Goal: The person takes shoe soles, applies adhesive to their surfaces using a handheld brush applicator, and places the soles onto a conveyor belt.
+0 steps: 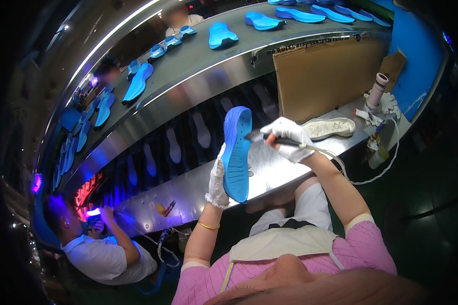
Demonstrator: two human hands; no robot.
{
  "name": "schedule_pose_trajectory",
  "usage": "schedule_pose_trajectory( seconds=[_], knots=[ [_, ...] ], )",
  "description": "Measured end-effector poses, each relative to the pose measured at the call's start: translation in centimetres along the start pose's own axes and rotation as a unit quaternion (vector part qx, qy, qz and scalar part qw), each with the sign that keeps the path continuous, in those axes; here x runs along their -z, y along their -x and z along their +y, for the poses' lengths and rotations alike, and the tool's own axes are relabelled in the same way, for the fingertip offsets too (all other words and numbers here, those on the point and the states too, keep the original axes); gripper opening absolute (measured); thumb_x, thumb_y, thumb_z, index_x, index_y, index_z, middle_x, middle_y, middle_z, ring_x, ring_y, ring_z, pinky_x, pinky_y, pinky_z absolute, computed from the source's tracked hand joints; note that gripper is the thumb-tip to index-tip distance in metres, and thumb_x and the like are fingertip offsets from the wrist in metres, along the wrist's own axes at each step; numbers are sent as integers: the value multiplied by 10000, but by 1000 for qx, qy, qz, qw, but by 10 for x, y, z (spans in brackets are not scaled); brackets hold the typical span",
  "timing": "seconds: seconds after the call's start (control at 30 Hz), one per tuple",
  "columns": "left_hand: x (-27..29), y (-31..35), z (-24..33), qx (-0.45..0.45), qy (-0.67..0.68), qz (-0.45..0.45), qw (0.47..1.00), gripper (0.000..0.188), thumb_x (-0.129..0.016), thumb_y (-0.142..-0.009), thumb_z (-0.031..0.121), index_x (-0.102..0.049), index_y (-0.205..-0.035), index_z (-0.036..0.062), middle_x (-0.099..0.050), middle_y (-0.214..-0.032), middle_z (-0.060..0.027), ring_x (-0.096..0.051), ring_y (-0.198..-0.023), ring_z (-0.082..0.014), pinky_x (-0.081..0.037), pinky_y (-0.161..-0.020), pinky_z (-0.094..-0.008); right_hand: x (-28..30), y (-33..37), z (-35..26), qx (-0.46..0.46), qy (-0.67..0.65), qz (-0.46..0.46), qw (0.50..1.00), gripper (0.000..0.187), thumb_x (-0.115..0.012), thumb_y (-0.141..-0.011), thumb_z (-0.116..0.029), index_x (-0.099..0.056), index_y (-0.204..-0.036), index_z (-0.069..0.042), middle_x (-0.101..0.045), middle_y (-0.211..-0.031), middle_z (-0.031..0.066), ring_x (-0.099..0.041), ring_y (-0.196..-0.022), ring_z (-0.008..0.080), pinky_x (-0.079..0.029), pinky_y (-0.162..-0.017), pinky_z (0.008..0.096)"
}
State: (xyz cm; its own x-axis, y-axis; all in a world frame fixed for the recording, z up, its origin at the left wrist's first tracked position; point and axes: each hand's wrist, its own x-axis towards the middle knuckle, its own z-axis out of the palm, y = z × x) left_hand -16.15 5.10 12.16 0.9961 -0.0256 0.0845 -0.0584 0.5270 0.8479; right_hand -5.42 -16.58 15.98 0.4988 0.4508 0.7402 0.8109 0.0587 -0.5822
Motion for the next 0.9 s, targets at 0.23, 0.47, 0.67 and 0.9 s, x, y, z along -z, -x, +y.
schedule_pose_trajectory(
  seconds=[0.23, 0.47, 0.67, 0.9],
  knots=[
    [-35, -48, 96, -62, 51, -125, 989, 805, -277, -881, 637, -373, -1284, -53, -569, -1081, -241, -634, -826, -352, -538, -765, -470, 15, 17, -31, -62, -114, 35, 991, 139, -663, -716, 68, -609, -787, -38, -614, -872, 94, -601, -800, 171, -471, -751, 278],
    [-19, -158, 200, -77, 350, 22, 933, 820, -360, -894, 578, -139, -1403, -26, -99, -1453, -280, -146, -1340, -438, -252, -1068, -549, -13, 20, -32, -76, -204, 49, 975, 169, -661, -742, 88, -601, -849, -28, -621, -893, 80, -593, -798, 120, -466, -731, 233],
    [-16, -140, 166, -162, -181, 67, 968, 439, -496, -925, 217, -392, -1253, -55, -550, -1122, -226, -615, -925, -305, -527, -815, -393, -1, 38, -24, -143, -196, 52, 969, 171, -670, -750, 69, -598, -863, -38, -625, -856, 60, -587, -742, 91, -470, -682, 209],
    [52, -126, 254, -344, -866, 273, 238, 405, -658, -732, 166, -590, -1131, 155, -544, -1206, -125, -526, -1068, -309, -402, -949, -387, -11, 49, -19, -173, -270, 36, 947, 165, -653, -752, 91, -587, -852, -22, -618, -836, 82, -589, -675, 103, -489, -627, 230]
  ],
)
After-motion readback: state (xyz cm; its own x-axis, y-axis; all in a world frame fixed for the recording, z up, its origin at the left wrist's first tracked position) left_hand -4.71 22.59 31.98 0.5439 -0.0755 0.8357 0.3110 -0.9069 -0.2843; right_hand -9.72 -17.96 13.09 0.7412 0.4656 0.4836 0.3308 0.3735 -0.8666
